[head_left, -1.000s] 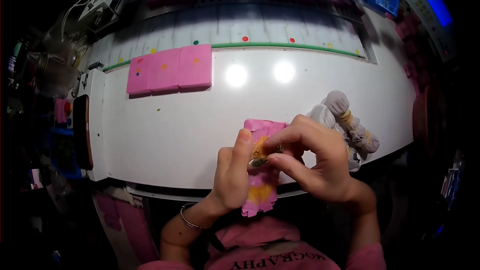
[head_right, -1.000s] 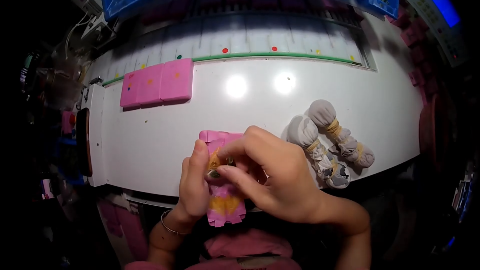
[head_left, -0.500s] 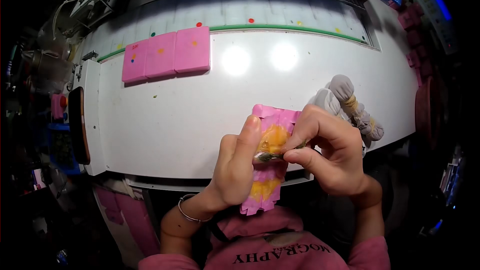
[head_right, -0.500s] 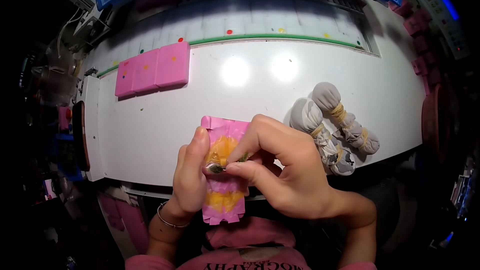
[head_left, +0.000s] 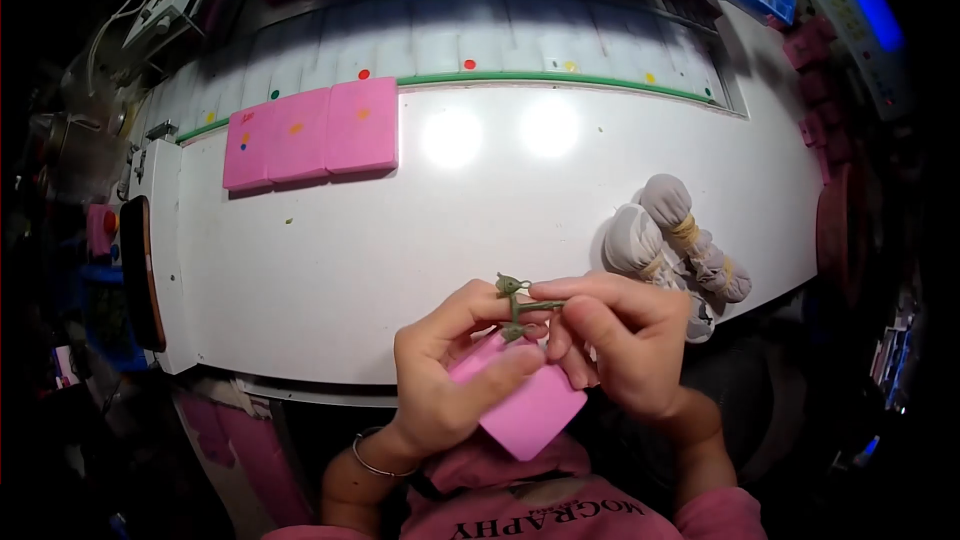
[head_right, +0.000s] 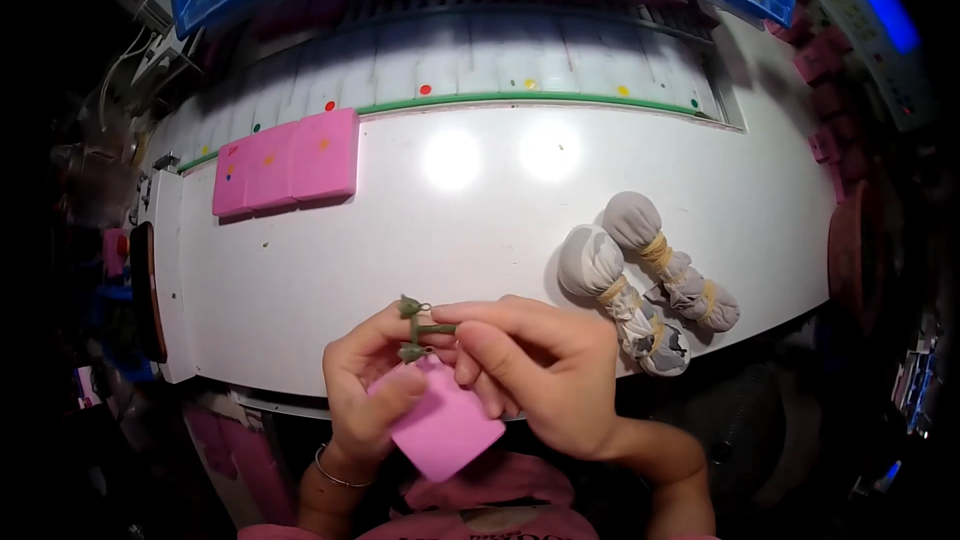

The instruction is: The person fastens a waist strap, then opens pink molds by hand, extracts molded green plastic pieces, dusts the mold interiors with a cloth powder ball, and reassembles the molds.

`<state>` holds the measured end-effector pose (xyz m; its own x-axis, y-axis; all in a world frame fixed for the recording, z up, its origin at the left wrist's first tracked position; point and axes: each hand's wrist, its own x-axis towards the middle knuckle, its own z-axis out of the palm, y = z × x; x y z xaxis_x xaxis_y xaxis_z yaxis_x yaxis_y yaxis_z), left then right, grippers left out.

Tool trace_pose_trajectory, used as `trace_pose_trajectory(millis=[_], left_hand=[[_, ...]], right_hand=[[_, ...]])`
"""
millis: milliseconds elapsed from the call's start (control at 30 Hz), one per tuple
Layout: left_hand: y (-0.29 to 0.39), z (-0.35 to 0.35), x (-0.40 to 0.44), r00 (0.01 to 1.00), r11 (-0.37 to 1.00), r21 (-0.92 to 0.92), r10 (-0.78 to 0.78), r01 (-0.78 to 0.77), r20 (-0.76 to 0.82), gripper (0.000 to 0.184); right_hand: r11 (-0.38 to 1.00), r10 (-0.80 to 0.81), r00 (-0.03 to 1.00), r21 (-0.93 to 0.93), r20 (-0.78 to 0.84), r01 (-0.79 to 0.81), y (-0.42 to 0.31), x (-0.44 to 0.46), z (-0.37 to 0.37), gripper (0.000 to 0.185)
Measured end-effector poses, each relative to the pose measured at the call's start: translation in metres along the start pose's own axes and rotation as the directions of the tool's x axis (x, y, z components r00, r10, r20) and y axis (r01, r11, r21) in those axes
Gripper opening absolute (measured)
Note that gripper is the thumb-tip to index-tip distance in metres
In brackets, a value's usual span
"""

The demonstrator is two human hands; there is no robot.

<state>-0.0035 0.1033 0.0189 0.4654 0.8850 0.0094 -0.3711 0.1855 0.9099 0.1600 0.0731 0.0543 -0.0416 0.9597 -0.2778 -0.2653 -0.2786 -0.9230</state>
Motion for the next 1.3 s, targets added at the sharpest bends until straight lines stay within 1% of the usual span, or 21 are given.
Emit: trace_pose_trajectory(millis=[33,67,100,167,300,400,567,600,667,700,733,767,800,867,933,967,1033,1133,1200,1267,1300], left_hand=[[0.002,0.002,0.001,1.0,1.0,0.005,-0.001,0.001,-0.006,0.032],[0.003,0.003,0.001,0.999,0.999,0.048,0.011,-0.009,-0.043,0.024],[0.004,0.003,0.002,0.997,0.996,0.09,0.023,-0.015,-0.079,0.022],[0.002,0.002,0.002,0.994,0.996,0.09,0.01,0.0,-0.108,0.019],[-0.001,0.001,0.004,0.992,0.996,0.093,0.0,0.012,-0.13,0.016],[-0.002,0.001,0.005,0.992,0.996,0.086,0.02,-0.01,-0.122,0.015],[0.0,0.004,0.008,0.994,0.983,0.174,0.079,-0.064,-0.077,0.014],[0.001,0.005,0.008,0.991,0.972,0.216,0.114,-0.096,-0.071,0.014],[0.004,0.005,0.008,0.99,0.961,0.254,0.128,-0.111,-0.052,0.014],[0.006,0.005,0.007,0.989,0.949,0.288,0.143,-0.128,-0.028,0.014],[0.009,0.006,0.007,0.989,0.948,0.291,0.141,-0.125,-0.033,0.014],[0.014,0.008,0.007,0.991,0.935,0.333,0.132,-0.12,-0.015,0.013],[0.016,0.008,0.008,0.992,0.92,0.373,0.123,-0.115,0.003,0.013],[0.017,0.006,0.009,0.991,0.904,0.405,0.128,-0.133,0.039,0.013],[0.019,0.004,0.009,0.988,0.888,0.434,0.131,-0.152,0.078,0.013],[0.02,0.004,0.01,0.988,0.882,0.445,0.129,-0.153,0.084,0.013],[0.022,0.004,0.01,0.988,0.876,0.456,0.126,-0.154,0.091,0.012],[0.023,0.003,0.01,0.985,0.861,0.477,0.151,-0.175,0.087,0.013],[0.024,0.002,0.009,0.987,0.861,0.486,0.158,-0.148,0.019,0.013],[0.023,0.0,0.007,0.987,0.867,0.473,0.157,-0.153,0.033,0.015],[0.022,0.001,0.006,0.988,0.877,0.46,0.153,-0.14,0.009,0.016]], right_hand=[[0.939,-0.207,0.978,-0.276,0.029,0.207,0.002,0.002,-0.001,0.023],[0.762,-0.391,0.914,-0.518,0.113,0.389,0.004,0.004,-0.002,0.025],[0.764,-0.388,0.914,-0.515,0.115,0.389,0.005,0.005,-0.002,0.025],[0.445,-0.586,0.783,-0.724,0.208,0.526,0.008,0.004,0.0,0.032],[0.34,-0.637,0.74,-0.781,0.219,0.524,0.014,0.003,0.003,0.032],[0.325,-0.623,0.762,-0.826,0.179,0.46,0.008,-0.003,0.007,0.024],[0.273,-0.488,0.854,-0.897,0.182,0.347,0.004,-0.008,0.006,0.01],[0.276,-0.485,0.855,-0.896,0.182,0.348,0.004,-0.007,0.004,0.01],[0.64,-0.449,0.886,-0.65,0.116,0.41,0.006,-0.003,-0.002,0.009],[0.758,-0.326,0.942,-0.573,0.085,0.313,0.002,-0.005,-0.005,0.006],[0.76,-0.323,0.942,-0.569,0.087,0.313,0.0,-0.006,-0.008,0.006],[0.935,-0.081,0.995,-0.342,0.064,0.098,-0.002,-0.006,-0.012,0.007],[0.983,0.165,0.981,-0.095,0.105,-0.155,-0.004,-0.006,-0.014,0.01],[0.975,0.22,0.966,-0.01,0.139,-0.221,-0.007,-0.003,-0.016,0.016],[0.879,0.332,0.869,0.215,0.368,-0.427,-0.005,-0.001,-0.023,0.024],[0.878,0.332,0.87,0.217,0.365,-0.427,-0.004,-0.001,-0.022,0.024],[0.715,0.422,0.785,0.366,0.453,-0.596,-0.001,-0.002,-0.021,0.03],[0.639,0.395,0.753,0.431,0.526,-0.637,0.002,-0.004,-0.022,0.031],[0.656,0.376,0.777,0.447,0.505,-0.608,0.008,-0.007,-0.028,0.03],[0.675,0.356,0.8,0.458,0.484,-0.578,0.008,-0.01,-0.028,0.03],[0.916,0.358,0.881,0.068,0.309,-0.396,0.003,-0.012,-0.025,0.031]])
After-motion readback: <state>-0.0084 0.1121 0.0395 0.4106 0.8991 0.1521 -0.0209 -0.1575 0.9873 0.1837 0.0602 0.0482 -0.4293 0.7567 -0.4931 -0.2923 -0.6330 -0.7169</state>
